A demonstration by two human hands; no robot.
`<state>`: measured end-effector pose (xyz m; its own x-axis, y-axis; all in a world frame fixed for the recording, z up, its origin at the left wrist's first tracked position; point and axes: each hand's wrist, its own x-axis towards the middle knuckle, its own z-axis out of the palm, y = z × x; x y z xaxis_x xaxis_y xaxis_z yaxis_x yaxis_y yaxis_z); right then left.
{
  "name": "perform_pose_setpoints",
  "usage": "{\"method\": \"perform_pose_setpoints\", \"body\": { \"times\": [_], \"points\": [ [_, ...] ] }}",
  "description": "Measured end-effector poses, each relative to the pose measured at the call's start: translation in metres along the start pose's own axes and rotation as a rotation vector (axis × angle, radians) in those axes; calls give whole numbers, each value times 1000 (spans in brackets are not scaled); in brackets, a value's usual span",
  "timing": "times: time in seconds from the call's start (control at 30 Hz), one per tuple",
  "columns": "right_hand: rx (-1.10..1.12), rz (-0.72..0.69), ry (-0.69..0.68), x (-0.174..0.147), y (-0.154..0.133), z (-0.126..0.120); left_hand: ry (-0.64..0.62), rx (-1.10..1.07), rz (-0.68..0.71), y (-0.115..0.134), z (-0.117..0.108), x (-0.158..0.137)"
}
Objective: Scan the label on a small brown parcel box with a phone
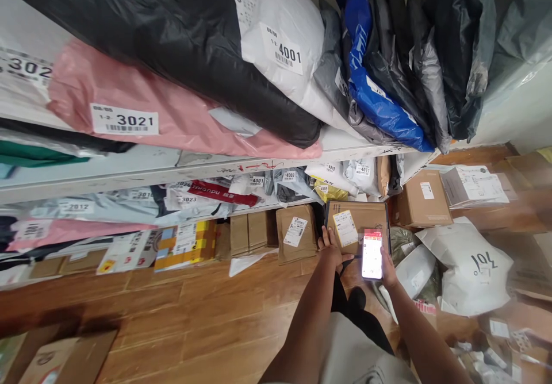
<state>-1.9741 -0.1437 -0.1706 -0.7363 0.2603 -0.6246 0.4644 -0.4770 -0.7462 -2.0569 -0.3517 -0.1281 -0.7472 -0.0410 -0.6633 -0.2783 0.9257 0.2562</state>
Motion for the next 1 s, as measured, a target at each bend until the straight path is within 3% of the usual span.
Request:
{"method": "perform_pose_setpoints", "body": {
  "times": [0.43, 0.77, 1.0],
  "points": [
    [11, 5, -2, 2, 7, -2, -32, 14, -27, -1, 0, 4],
    [14, 27, -27, 2, 4, 0, -21, 43, -11, 7, -12, -8],
    [28, 32, -12, 2, 5, 1, 2, 1, -29, -2, 10, 9]
  ]
}}
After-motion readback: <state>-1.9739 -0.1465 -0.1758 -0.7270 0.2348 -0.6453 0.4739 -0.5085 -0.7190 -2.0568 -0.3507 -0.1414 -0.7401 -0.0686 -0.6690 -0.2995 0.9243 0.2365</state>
